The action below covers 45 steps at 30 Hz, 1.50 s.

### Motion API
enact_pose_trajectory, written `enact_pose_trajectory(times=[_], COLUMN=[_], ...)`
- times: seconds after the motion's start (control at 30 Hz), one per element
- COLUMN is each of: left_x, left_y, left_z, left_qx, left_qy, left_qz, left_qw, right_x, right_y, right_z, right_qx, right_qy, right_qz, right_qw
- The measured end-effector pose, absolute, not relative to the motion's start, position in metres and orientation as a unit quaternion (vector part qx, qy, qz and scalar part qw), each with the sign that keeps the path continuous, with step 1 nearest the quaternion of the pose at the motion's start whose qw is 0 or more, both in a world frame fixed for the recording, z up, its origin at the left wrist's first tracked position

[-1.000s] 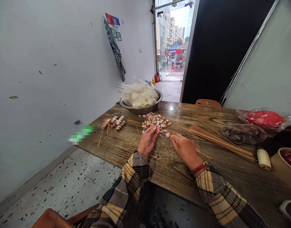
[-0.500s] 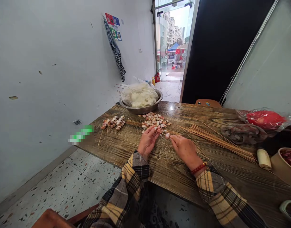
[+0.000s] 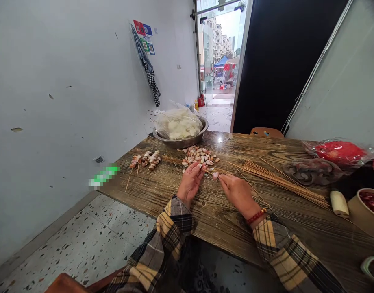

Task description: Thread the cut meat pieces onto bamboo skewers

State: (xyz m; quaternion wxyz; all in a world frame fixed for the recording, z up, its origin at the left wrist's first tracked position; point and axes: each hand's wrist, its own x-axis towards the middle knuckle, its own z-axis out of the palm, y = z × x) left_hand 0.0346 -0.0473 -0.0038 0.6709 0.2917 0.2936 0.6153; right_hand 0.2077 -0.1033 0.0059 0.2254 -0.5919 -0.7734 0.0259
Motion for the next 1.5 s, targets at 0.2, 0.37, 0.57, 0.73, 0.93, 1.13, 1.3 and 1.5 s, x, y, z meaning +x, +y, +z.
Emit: enact_pose_trajectory(times=[0.2, 0.37, 0.57, 0.73, 0.93, 1.13, 1.3, 1.5], left_x=[0.035, 0.035, 0.035, 0.036, 0.040, 0.042, 0.043, 0.053], left_y=[-0.049, -0.048, -0.046, -0.047, -0.048, -0.049, -0.050, -0.058], left_z=[-0.003, -0.006, -0.008, -0.008, -0.009, -0.007, -0.004, -0.003], left_qx=[0.297, 0.303, 0.330, 0.329, 0.342, 0.347, 0.332, 0.336], left_qy=[0.298, 0.300, 0.335, 0.329, 0.315, 0.303, 0.299, 0.282], left_qz=[0.604, 0.605, 0.600, 0.608, 0.602, 0.604, 0.613, 0.587], left_qw=[0.677, 0.672, 0.647, 0.644, 0.649, 0.650, 0.652, 0.680], right_x=[0.207, 0.207, 0.207, 0.204, 0.202, 0.202, 0.199, 0.185], right_y=[-0.103, -0.104, -0.105, -0.105, -0.106, -0.104, -0.105, -0.099], right_z=[0.004, 0.005, 0.004, 0.001, -0.002, -0.009, -0.008, -0.006], right_qx=[-0.583, -0.582, -0.576, -0.576, -0.580, -0.574, -0.576, -0.568], right_qy=[-0.775, -0.774, -0.777, -0.777, -0.770, -0.772, -0.771, -0.766], right_qz=[0.034, 0.030, 0.021, 0.014, -0.001, -0.011, -0.019, -0.005], right_qw=[0.241, 0.246, 0.251, 0.252, 0.264, 0.273, 0.271, 0.301])
